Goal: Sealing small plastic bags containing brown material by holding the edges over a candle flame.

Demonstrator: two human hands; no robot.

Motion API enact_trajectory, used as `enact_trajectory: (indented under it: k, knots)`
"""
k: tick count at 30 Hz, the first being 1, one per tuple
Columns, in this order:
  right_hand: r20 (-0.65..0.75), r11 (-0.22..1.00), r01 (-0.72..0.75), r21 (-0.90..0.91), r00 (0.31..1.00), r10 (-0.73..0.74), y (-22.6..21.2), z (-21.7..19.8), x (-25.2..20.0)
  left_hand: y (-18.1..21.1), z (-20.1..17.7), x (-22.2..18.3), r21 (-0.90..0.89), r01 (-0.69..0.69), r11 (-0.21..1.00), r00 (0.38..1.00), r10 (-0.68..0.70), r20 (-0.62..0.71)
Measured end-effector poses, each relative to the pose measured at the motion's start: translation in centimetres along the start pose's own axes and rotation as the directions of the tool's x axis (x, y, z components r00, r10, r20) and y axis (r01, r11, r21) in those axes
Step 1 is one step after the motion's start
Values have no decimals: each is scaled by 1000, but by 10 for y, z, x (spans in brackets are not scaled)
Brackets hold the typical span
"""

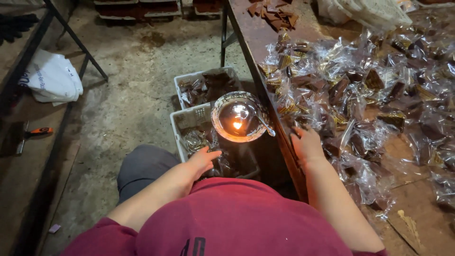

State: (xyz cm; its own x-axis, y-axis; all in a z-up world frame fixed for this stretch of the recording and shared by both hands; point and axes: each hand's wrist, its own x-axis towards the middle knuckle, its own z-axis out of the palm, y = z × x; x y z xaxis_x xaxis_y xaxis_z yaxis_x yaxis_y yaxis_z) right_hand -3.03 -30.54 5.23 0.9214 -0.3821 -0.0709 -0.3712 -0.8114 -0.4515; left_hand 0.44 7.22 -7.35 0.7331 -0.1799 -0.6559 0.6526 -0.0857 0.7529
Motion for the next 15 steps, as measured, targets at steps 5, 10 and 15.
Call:
enact_trajectory:
  k: [5,10,15]
  knots:
    - [53,977,-113,-179,991,125,9,13,13,12,16,-11,-10,-197,980,980,197,10]
    - [-213,934,84,348,977,-9,-38,3,-23,37,32,-49,-226,-372,900,902,409,141]
    - [-66,643,627,439,736,-673,-100,9,-71,52,46,-87,-429,-98,898,834,309,457]
